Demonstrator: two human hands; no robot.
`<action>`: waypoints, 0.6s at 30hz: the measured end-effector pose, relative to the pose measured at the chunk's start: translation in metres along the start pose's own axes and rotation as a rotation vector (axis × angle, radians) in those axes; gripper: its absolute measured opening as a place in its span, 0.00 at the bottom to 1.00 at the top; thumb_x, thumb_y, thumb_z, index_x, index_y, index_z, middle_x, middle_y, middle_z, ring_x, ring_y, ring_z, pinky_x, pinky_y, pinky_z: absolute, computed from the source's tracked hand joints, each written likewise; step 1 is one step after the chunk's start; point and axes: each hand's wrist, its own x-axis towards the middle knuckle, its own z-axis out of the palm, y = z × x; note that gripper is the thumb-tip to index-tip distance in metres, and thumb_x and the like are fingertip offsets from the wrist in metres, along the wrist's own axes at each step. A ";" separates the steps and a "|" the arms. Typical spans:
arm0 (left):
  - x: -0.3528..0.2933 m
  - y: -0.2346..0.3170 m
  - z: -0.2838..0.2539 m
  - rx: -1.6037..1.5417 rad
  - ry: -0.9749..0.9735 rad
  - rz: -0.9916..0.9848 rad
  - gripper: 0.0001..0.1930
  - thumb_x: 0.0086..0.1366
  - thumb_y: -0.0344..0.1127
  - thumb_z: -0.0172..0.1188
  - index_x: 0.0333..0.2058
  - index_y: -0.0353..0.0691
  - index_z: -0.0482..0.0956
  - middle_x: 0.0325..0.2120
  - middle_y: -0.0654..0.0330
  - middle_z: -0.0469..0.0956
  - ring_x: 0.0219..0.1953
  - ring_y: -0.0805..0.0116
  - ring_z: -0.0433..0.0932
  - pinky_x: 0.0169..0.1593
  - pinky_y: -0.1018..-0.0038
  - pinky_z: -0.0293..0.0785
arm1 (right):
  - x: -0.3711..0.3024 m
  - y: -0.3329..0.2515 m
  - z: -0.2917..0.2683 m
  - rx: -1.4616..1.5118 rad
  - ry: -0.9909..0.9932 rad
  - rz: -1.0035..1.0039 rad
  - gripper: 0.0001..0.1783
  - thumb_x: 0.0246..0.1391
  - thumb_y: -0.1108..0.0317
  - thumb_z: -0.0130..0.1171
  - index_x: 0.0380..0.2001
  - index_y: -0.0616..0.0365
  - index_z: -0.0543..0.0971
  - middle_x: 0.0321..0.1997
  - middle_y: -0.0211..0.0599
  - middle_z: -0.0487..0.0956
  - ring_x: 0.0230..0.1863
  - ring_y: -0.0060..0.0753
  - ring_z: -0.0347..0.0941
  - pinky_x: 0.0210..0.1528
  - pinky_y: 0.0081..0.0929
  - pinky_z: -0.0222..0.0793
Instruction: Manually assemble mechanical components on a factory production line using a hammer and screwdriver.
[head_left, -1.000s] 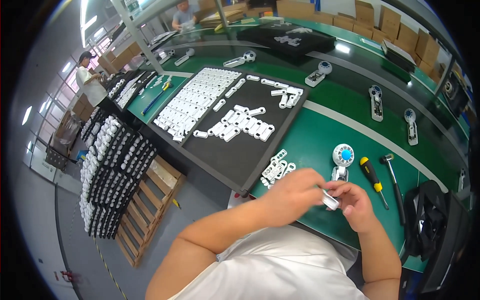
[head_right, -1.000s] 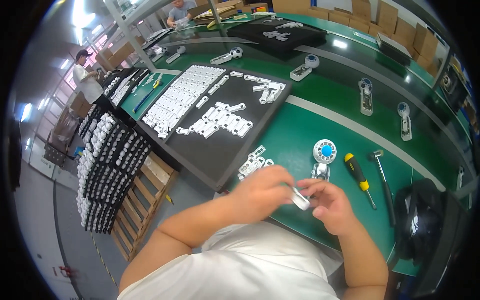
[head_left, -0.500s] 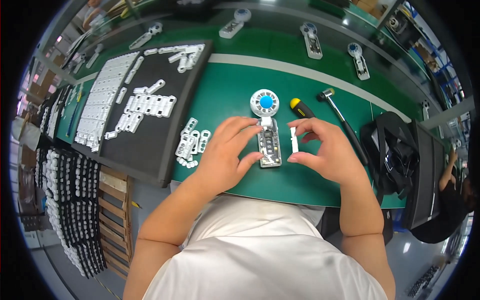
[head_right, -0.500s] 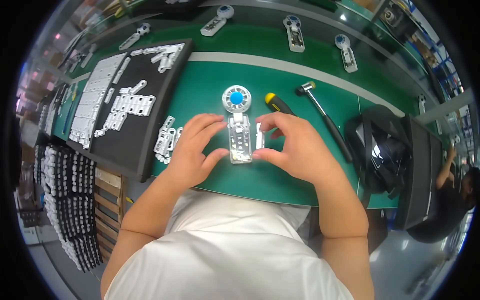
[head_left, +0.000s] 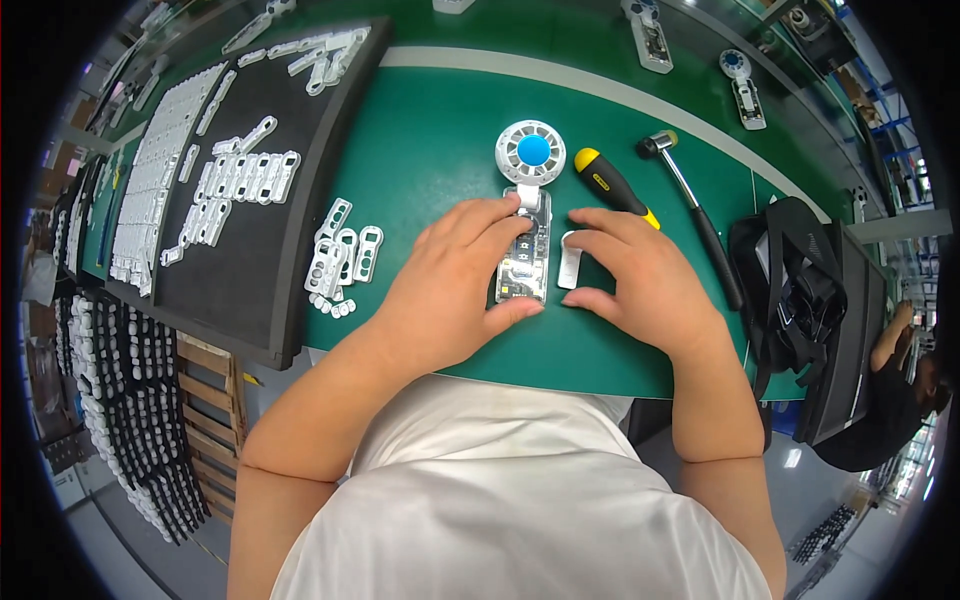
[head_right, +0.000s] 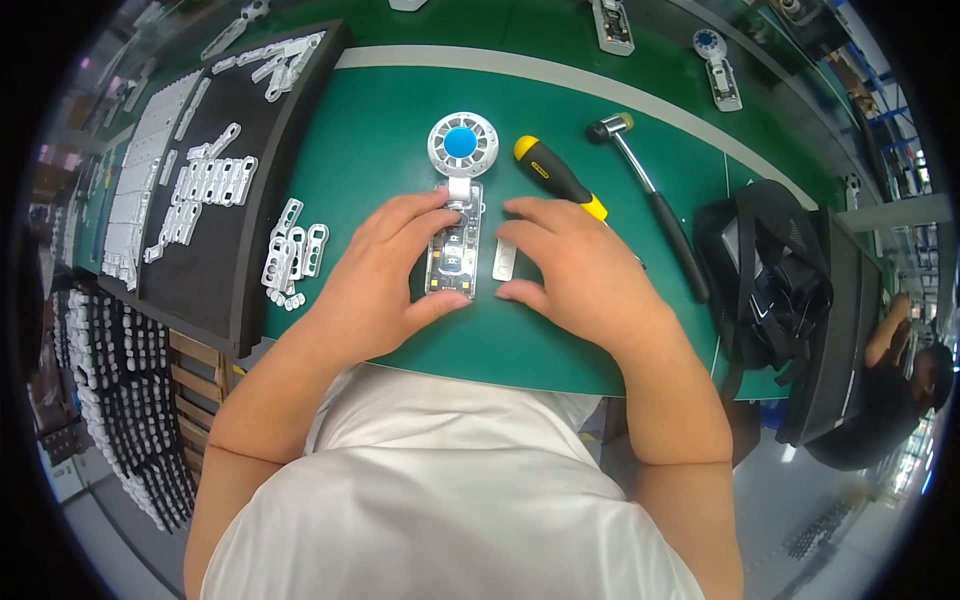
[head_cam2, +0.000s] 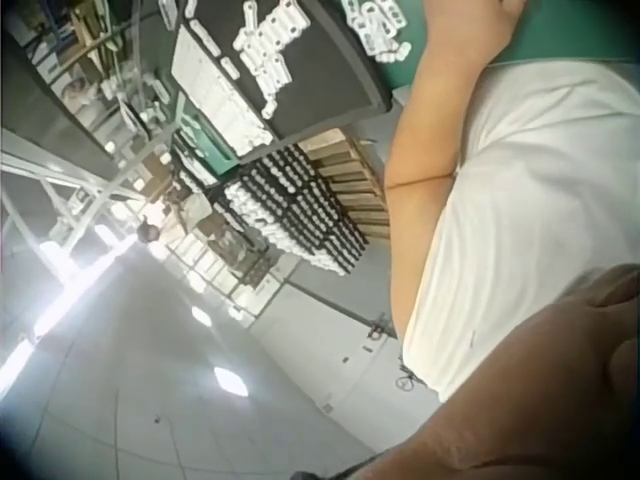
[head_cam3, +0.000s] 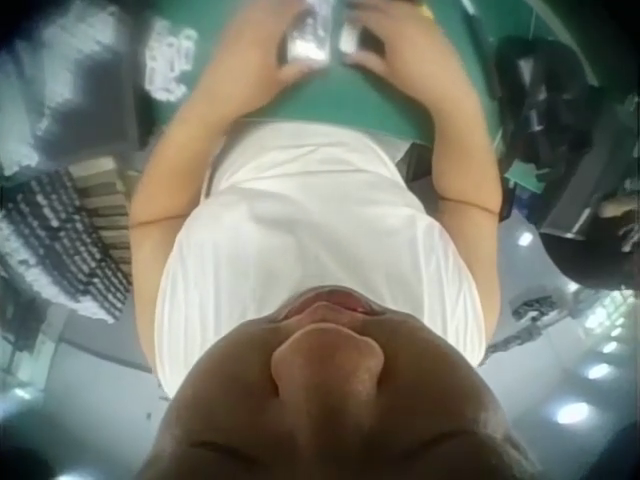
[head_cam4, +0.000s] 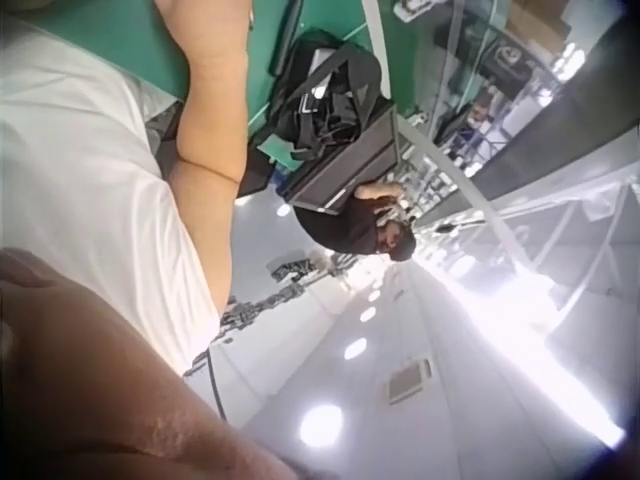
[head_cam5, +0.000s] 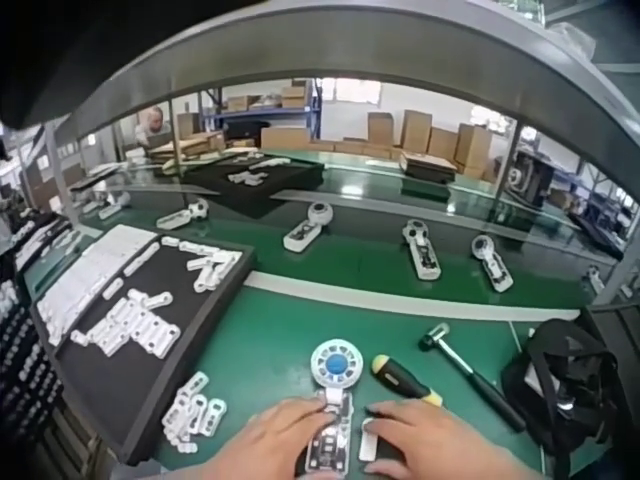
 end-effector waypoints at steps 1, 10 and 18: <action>0.001 0.000 0.000 -0.003 -0.002 -0.004 0.39 0.58 0.42 0.81 0.65 0.35 0.75 0.70 0.47 0.69 0.72 0.44 0.68 0.72 0.51 0.67 | 0.000 0.002 -0.001 -0.001 -0.010 0.019 0.27 0.44 0.64 0.82 0.49 0.58 0.84 0.62 0.40 0.83 0.62 0.52 0.79 0.64 0.46 0.77; 0.005 -0.006 0.003 -0.148 -0.024 -0.051 0.40 0.55 0.38 0.82 0.65 0.36 0.75 0.69 0.48 0.68 0.71 0.44 0.68 0.72 0.54 0.68 | 0.000 0.002 0.000 -0.022 -0.047 0.053 0.26 0.45 0.65 0.82 0.48 0.59 0.85 0.61 0.40 0.85 0.61 0.52 0.80 0.64 0.45 0.77; 0.005 -0.009 0.006 -0.191 -0.008 -0.036 0.41 0.54 0.37 0.83 0.65 0.36 0.74 0.68 0.48 0.68 0.70 0.43 0.68 0.72 0.54 0.68 | 0.009 0.000 -0.002 -0.001 0.188 -0.047 0.25 0.43 0.66 0.83 0.47 0.58 0.86 0.60 0.41 0.87 0.57 0.52 0.82 0.62 0.44 0.77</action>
